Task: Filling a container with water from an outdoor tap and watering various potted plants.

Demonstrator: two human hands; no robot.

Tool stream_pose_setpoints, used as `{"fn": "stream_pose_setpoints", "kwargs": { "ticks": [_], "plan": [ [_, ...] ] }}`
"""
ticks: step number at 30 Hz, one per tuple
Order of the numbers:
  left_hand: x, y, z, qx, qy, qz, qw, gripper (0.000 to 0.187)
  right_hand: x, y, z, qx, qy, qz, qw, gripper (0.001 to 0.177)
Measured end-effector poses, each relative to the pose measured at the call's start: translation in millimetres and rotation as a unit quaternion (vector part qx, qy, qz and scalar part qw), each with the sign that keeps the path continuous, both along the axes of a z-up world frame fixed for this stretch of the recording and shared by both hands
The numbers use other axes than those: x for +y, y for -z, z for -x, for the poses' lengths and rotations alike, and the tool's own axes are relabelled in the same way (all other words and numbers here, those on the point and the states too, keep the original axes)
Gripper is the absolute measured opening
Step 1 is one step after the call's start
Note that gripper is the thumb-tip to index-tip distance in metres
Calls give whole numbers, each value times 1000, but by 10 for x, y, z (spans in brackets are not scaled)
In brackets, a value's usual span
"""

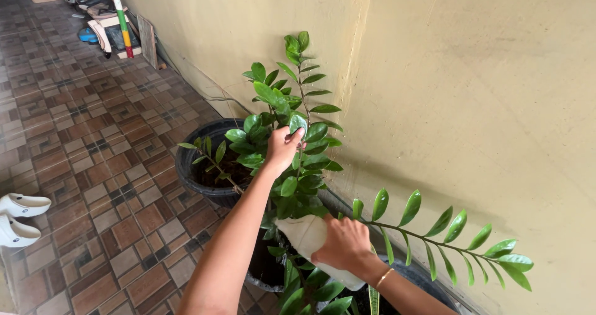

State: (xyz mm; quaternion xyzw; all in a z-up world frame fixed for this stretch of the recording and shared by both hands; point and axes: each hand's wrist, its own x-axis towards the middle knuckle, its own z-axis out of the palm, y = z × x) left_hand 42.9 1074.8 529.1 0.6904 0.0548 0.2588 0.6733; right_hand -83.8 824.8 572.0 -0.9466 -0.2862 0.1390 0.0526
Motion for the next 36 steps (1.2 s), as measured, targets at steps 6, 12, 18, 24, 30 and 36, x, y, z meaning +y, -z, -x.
{"fn": "stream_pose_setpoints", "kwargs": {
  "ticks": [6, 12, 18, 24, 30, 36],
  "plan": [
    [-6, -20, 80, 8, 15, -15, 1000, 20, 59, 100, 20, 3, 3, -7, 1000, 77],
    [215, 17, 125, -1, 16, -21, 1000, 20, -189, 55, -66, 2, 19, 21, 1000, 80],
    [202, -47, 220, -3, 41, -12, 999, 20, -479, -307, -225, -14, 56, 40, 998, 88],
    [128, -42, 210, 2, 40, -48, 998, 21, -521, -769, -235, -36, 62, 62, 996, 83],
    [139, -117, 257, 4, 37, -37, 999, 20, -611, -348, -289, -28, 39, 70, 996, 84],
    [255, -114, 352, 3, 43, -20, 999, 19, -748, -193, -141, -11, 64, 60, 996, 86]
  ]
}}
